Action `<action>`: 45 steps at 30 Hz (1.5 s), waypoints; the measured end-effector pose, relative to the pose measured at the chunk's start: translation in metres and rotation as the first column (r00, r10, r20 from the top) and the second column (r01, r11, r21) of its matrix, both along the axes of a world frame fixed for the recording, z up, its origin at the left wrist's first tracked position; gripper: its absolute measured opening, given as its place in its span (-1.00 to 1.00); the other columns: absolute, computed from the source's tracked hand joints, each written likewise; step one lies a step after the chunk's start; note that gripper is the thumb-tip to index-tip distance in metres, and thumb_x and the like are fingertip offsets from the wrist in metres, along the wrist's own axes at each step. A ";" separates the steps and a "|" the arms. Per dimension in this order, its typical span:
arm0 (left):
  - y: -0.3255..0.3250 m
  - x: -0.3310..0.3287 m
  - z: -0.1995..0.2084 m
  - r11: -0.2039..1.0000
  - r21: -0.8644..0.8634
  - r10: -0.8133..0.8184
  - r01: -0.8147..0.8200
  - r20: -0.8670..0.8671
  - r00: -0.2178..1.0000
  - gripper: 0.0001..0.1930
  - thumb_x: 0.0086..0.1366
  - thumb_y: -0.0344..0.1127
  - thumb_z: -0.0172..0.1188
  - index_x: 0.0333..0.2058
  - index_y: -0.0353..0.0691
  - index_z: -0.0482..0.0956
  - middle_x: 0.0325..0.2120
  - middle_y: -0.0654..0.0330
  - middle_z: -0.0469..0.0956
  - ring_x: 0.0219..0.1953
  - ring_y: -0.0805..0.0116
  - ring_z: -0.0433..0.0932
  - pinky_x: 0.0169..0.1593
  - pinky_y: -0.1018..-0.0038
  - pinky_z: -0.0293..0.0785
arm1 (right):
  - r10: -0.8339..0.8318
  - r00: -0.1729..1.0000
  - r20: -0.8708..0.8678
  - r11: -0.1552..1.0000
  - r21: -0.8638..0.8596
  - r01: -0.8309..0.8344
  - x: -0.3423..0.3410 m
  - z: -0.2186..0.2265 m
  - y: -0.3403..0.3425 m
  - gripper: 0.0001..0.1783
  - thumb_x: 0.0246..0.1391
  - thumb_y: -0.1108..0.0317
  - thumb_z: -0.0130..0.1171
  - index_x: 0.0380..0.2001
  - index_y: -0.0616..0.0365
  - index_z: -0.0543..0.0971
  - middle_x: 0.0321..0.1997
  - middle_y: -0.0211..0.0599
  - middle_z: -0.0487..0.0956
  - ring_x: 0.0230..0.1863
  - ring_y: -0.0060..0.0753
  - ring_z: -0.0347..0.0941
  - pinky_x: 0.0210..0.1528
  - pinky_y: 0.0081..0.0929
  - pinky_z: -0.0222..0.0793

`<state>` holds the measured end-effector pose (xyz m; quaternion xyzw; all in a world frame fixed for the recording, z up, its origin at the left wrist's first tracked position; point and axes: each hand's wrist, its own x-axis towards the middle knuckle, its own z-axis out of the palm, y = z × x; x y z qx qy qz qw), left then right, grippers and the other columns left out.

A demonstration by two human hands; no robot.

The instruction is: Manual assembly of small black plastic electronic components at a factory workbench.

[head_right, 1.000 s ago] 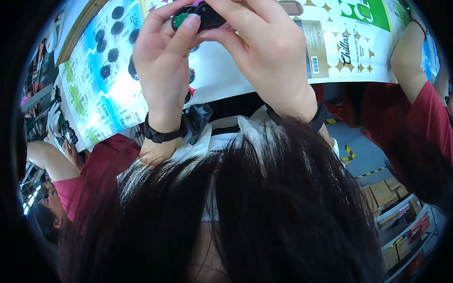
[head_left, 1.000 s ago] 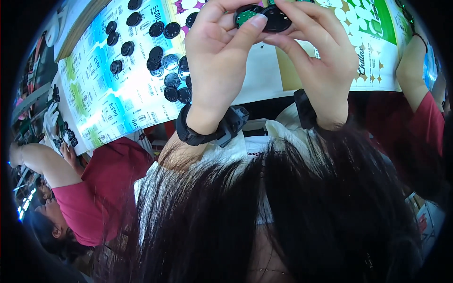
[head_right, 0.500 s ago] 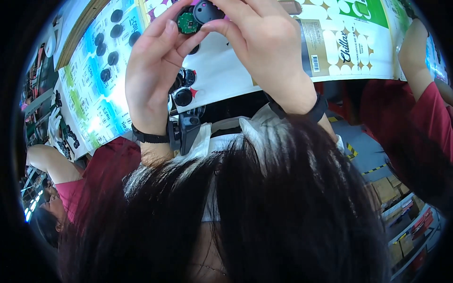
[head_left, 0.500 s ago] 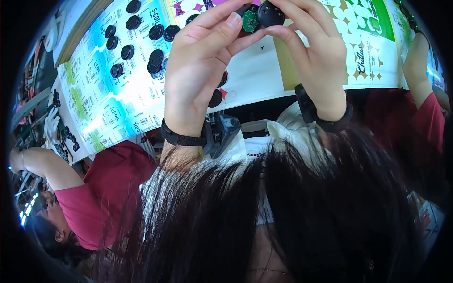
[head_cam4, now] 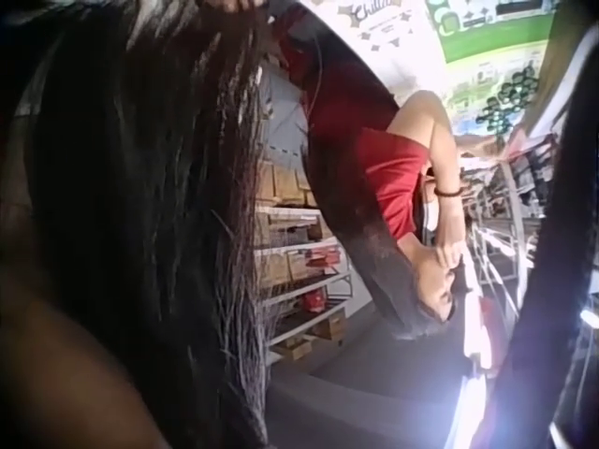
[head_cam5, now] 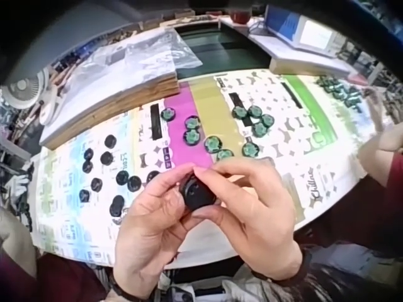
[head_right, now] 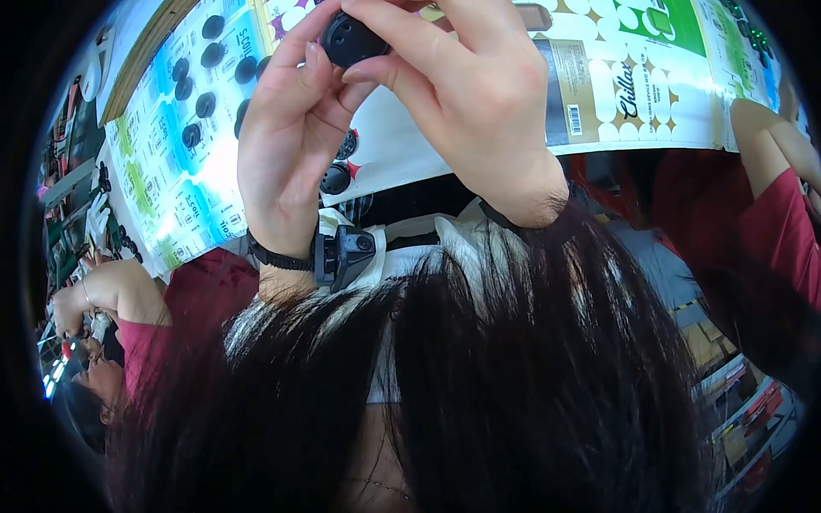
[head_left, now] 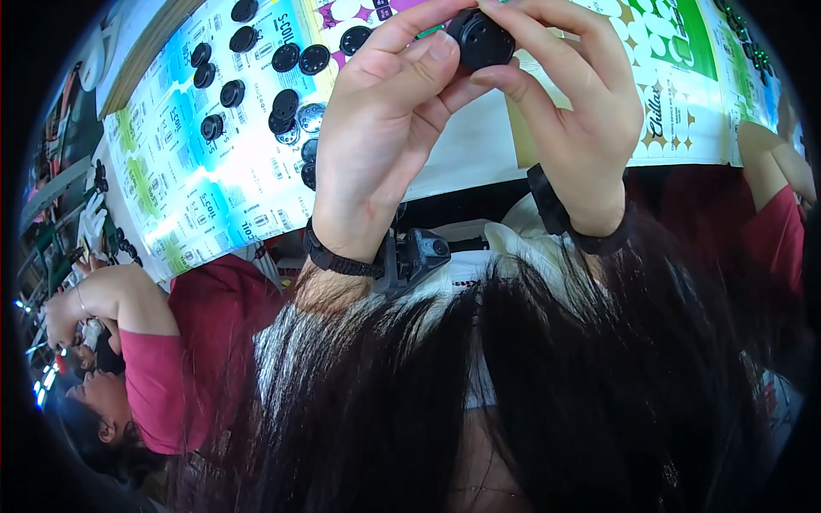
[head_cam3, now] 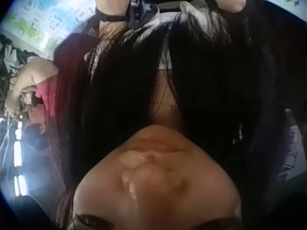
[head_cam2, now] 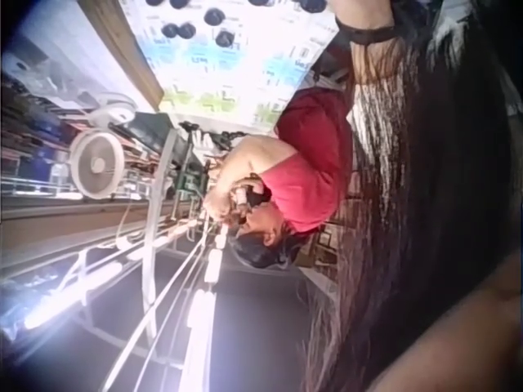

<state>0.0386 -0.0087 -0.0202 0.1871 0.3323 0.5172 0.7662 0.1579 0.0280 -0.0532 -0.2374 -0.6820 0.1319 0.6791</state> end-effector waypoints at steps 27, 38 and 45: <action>-0.005 0.002 -0.012 0.841 0.541 0.362 -0.026 -0.526 0.769 -0.80 0.20 -0.49 -0.05 -0.19 -0.42 0.34 -0.30 0.07 0.48 -0.27 0.40 0.48 -0.19 0.58 0.39 | 0.046 0.971 0.234 0.848 -0.523 0.086 0.008 0.043 -0.034 -0.64 -0.27 0.55 0.22 -0.26 0.23 0.52 -0.33 -0.17 0.46 -0.32 -0.28 0.42 -0.29 -0.51 0.35; -0.008 -0.038 0.006 0.847 0.532 0.374 0.007 -0.605 0.703 -0.81 0.20 -0.55 -0.11 -0.19 -0.42 0.34 -0.27 0.06 0.45 -0.25 0.39 0.46 -0.20 0.55 0.44 | 0.252 0.936 0.245 0.807 -0.587 -0.064 -0.013 0.020 -0.029 -0.69 -0.10 0.52 0.12 -0.19 0.22 0.45 -0.28 -0.21 0.46 -0.37 -0.36 0.44 -0.32 -0.54 0.34; -0.035 -0.150 -0.059 0.917 0.382 0.397 -0.114 -0.901 0.173 -0.70 0.19 -0.51 -0.10 -0.07 -0.40 0.32 -0.13 0.00 0.37 -0.09 0.27 0.37 -0.08 0.47 0.35 | 0.393 0.708 0.587 0.826 -0.563 0.008 -0.010 -0.006 -0.040 -0.70 -0.18 0.47 0.14 -0.26 0.11 0.44 -0.25 -0.29 0.39 -0.28 -0.21 0.39 -0.33 -0.41 0.31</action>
